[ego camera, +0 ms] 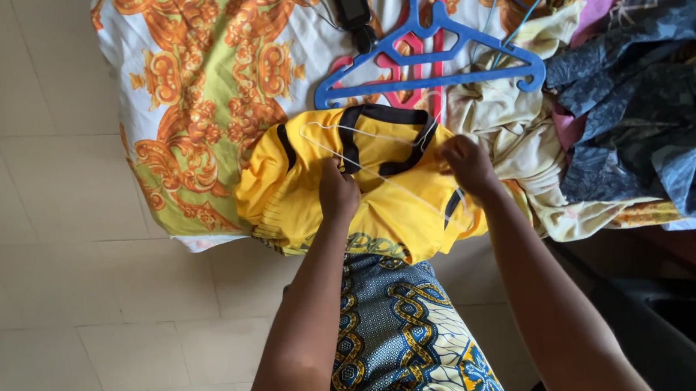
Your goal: The recorder picks up a yellow polo shirt from a bed and buttons the collar buttons.
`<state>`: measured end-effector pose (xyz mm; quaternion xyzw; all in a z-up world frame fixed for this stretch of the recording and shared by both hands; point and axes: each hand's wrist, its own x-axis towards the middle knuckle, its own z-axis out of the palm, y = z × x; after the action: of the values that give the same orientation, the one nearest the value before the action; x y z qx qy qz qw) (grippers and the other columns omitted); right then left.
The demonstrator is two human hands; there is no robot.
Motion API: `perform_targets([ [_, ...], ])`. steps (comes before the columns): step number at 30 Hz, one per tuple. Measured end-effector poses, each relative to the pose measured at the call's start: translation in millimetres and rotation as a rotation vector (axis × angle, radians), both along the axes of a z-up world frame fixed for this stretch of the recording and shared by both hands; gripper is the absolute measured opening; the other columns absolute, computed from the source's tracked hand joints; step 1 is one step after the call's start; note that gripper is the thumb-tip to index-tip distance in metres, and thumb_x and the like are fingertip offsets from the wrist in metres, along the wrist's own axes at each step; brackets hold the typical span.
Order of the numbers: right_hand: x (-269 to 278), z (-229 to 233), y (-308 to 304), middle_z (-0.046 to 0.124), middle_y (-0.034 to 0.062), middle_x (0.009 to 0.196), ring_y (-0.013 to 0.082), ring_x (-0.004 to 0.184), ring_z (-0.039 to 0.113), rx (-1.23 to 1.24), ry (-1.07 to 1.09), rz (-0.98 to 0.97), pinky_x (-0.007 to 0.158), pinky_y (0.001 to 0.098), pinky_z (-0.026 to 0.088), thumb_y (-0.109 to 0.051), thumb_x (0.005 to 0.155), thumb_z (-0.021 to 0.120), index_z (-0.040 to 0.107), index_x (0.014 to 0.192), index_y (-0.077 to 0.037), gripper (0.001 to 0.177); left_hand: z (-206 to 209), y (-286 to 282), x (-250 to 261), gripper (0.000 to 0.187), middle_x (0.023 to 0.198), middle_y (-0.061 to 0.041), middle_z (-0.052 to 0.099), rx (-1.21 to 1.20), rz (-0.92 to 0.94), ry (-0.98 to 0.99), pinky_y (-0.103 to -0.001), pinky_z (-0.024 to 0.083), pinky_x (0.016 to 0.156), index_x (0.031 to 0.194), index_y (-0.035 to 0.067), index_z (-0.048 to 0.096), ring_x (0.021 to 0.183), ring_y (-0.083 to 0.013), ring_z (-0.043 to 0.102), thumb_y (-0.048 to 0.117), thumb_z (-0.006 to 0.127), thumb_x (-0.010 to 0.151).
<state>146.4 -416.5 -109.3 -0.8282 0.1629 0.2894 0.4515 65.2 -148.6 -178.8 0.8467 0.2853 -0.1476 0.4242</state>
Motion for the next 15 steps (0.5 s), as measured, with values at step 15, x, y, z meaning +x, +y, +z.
perform_targets([
  [15,-10,-16,21,0.067,0.0057,0.077,0.0144,0.069,0.063,0.117,0.092,-0.144,0.062,0.0316,0.050,-0.026,0.100,0.064,0.065,0.093,-0.004,0.023,6,17,16,0.029,0.103,-0.019,0.074,-0.082,-0.001,0.088,-0.048,0.054,0.084,0.114,0.007,0.064,0.100,-0.0397,0.070,0.031,0.066,0.097],
])
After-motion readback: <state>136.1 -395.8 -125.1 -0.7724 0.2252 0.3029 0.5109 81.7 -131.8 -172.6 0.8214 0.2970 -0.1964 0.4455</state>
